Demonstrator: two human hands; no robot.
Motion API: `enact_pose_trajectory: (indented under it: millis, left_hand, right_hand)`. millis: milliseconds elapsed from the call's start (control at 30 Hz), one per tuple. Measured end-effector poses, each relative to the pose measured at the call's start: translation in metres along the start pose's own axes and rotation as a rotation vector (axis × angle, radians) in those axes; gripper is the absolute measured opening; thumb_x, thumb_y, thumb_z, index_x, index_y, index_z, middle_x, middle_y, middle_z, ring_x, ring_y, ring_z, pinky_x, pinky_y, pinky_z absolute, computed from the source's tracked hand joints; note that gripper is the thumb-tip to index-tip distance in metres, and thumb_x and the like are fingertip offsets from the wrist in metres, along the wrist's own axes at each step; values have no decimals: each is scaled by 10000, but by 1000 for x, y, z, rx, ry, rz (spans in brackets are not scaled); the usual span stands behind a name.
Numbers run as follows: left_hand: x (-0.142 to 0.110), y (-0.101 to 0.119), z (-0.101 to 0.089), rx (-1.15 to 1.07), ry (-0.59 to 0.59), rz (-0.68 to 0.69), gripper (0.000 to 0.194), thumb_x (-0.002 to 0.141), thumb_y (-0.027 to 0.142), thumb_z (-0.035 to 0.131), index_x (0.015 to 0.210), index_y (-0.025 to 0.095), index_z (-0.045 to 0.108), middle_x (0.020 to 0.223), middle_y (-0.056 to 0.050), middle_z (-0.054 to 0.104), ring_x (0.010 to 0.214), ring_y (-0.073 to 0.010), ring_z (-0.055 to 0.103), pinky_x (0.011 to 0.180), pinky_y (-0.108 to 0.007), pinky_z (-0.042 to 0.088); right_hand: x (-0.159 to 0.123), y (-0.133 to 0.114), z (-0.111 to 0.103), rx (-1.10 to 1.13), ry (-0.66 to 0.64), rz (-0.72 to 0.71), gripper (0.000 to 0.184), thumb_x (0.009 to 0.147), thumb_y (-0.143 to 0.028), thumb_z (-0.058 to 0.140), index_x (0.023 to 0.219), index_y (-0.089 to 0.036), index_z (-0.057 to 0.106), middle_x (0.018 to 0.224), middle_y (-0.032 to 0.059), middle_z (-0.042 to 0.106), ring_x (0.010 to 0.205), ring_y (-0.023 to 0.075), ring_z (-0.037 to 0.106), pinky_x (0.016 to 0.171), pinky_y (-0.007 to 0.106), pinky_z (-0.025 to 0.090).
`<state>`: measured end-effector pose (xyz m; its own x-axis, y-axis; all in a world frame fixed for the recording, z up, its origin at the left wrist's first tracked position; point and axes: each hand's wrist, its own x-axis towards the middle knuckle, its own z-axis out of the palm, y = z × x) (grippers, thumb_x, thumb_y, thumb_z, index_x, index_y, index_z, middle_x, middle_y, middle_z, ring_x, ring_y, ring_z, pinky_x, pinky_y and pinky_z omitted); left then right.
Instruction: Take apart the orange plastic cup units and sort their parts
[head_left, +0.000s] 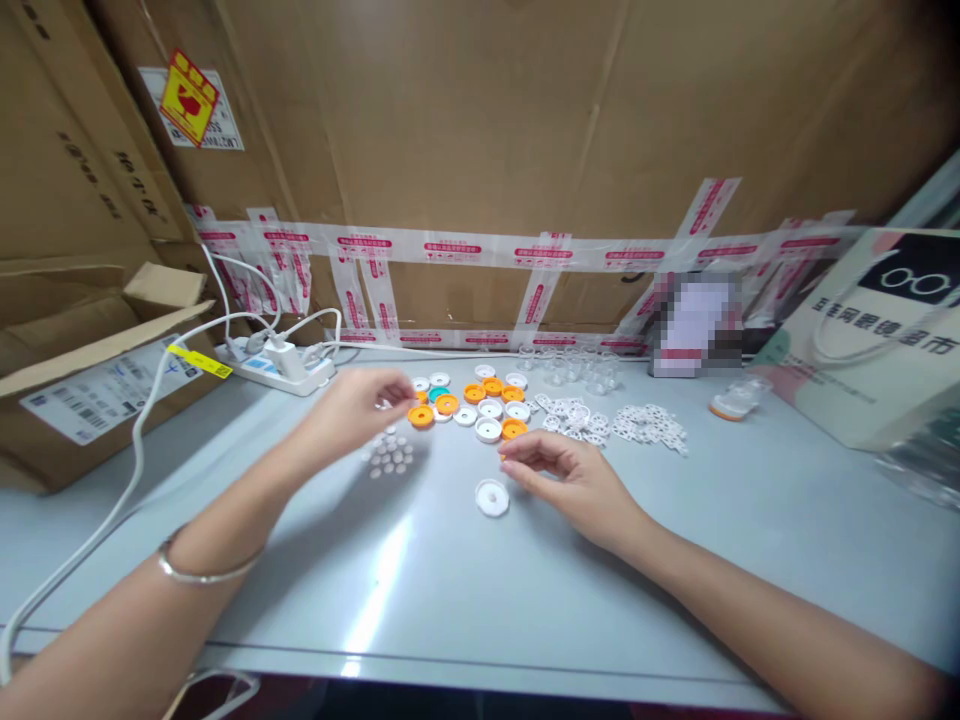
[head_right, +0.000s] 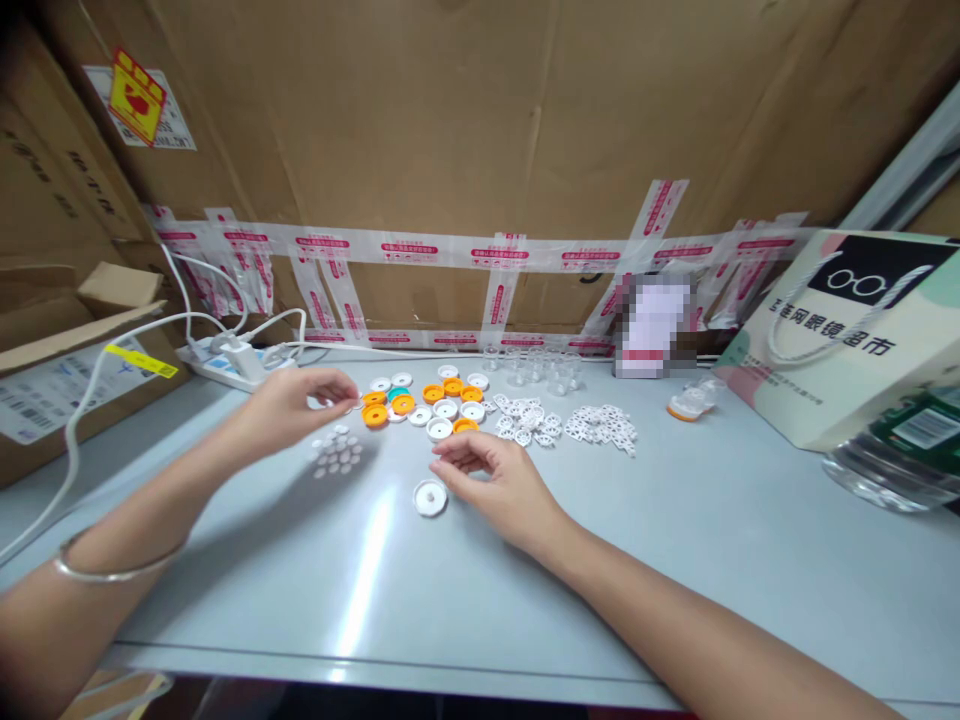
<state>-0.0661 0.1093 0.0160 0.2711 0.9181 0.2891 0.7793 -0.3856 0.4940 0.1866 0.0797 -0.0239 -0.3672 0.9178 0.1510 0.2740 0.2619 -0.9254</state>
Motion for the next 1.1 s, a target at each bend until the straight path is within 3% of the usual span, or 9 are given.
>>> enact_pose_trajectory:
  millis: [100,200,267,500,700,933,1000,1100]
  left_hand:
    - [9,-42,-30,381,-116,-114,131,650,220,501,665,168,620,653,-17,658,605,-148,581,537,-205,384]
    - [11,-66,-45,460,-340,-203,140,603,211,484,626,177,618,613,4,649,567,-133,568,493,-186,350]
    - [10,-70,-47,450,-413,-223,152,596,225,486,639,178,623,630,5,654,583,-135,571,493,-183,348]
    - [12,-47,-29,369,-313,-64,172,652,240,466,718,180,613,700,-10,652,632,-138,569,561,-206,380]
    - [8,-33,-17,300,-470,-10,147,658,221,475,724,198,604,704,9,638,616,-122,556,532,-195,374]
    - [2,-22,-14,253,-532,8,118,689,246,508,720,184,603,687,2,624,575,-112,534,490,-188,354]
    - [-1,-13,-10,247,-485,37,127,723,266,517,724,178,608,684,-4,622,583,-116,535,514,-197,364]
    - [-8,10,4,199,-304,192,128,786,234,500,758,171,608,717,-12,622,648,-126,543,599,-220,389]
  right_hand:
    - [-2,1,-4,-125,2,-48,182,762,-324,580,874,-191,632,876,34,662,813,155,606,728,282,490]
    - [-3,2,-6,-165,-24,-68,163,775,-309,560,861,-189,628,853,28,658,762,140,597,705,269,486]
    - [-3,1,-5,-182,-38,-76,152,775,-295,556,852,-187,628,846,25,655,744,133,590,696,262,484]
    - [-1,0,-6,-213,-52,-84,137,778,-272,542,839,-180,624,829,20,643,727,122,573,686,250,471]
    - [-1,4,-6,-262,-86,-95,166,773,-306,555,862,-177,611,835,29,614,719,125,552,685,261,460]
    - [-3,4,-6,-458,-200,-193,389,635,-359,701,960,-181,582,856,38,541,767,148,505,694,276,435]
    - [-3,4,-6,-479,-218,-201,381,633,-343,703,958,-183,584,868,42,531,781,151,503,700,275,434]
    - [-3,6,-5,-479,-225,-205,304,669,-304,671,941,-189,598,860,41,527,781,148,508,700,269,432]
